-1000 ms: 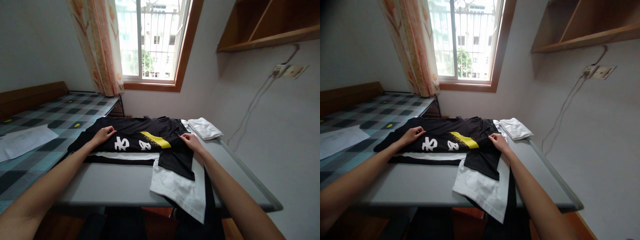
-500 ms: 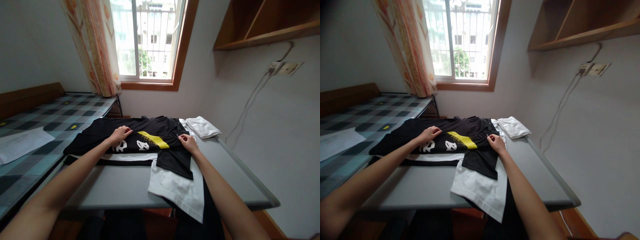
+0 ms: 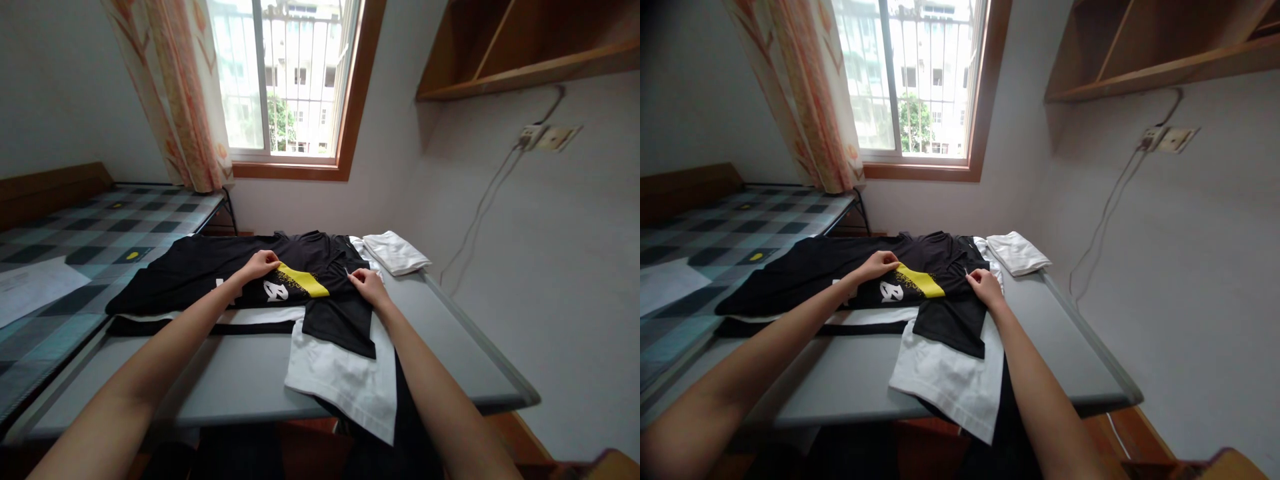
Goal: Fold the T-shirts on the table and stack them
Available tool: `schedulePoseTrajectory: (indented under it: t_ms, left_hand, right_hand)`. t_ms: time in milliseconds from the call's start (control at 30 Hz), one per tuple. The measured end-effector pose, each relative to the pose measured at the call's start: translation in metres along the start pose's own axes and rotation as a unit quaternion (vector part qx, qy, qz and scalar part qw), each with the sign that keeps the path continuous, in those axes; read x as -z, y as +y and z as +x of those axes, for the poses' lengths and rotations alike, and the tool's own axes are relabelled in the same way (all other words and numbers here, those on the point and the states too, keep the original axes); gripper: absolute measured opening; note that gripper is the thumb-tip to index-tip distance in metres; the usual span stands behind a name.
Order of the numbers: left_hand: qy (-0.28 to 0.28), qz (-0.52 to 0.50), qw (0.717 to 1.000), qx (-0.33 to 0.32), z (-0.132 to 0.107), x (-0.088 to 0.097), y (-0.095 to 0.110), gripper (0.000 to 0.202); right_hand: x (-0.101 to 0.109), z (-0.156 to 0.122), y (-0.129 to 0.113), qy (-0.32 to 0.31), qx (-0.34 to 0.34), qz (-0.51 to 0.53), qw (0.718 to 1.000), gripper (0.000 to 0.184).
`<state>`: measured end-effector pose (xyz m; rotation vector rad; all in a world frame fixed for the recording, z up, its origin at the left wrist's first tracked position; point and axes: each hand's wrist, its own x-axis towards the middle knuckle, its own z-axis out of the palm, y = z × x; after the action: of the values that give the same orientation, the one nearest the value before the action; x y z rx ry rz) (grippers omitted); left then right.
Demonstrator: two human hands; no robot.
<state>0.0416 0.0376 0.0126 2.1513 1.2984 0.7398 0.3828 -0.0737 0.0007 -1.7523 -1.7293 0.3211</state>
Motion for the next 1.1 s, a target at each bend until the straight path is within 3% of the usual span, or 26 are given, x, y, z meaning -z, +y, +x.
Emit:
schedulePoseTrajectory:
  t_ms: [167, 433, 567, 700, 833, 967, 1100]
  left_hand:
    - [0.023, -0.026, 0.999, 0.004, 0.007, 0.001, -0.003, 0.028]
    - [0.051, 0.07, 0.996, 0.034, 0.009, -0.008, 0.002, 0.019]
    - [0.037, 0.128, 0.991, 0.031, 0.001, -0.002, 0.006, 0.022]
    - [0.016, 0.211, 0.977, 0.01, -0.015, 0.025, -0.006, 0.03]
    - [-0.012, 0.238, 0.971, 0.018, -0.037, 0.069, -0.037, 0.038]
    - [-0.029, 0.244, 0.966, 0.081, -0.062, 0.114, -0.068, 0.045]
    - [-0.042, 0.251, 0.959, 0.121, -0.085, 0.142, -0.087, 0.049]
  right_hand:
    - [-0.002, 0.005, -0.003, 0.013, -0.032, -0.054, 0.998, 0.021]
    - [-0.006, 0.005, -0.007, 0.026, -0.056, -0.123, 0.99, 0.023]
    - [-0.008, 0.005, -0.006, 0.024, -0.063, -0.142, 0.988, 0.022]
    - [-0.009, 0.004, -0.006, 0.024, -0.062, -0.148, 0.987, 0.023]
    - [-0.008, 0.003, -0.008, 0.022, -0.062, -0.144, 0.987, 0.022]
    - [-0.006, 0.003, -0.01, 0.019, -0.062, -0.135, 0.989, 0.02]
    - [-0.005, 0.003, -0.011, 0.012, -0.063, -0.133, 0.989, 0.019]
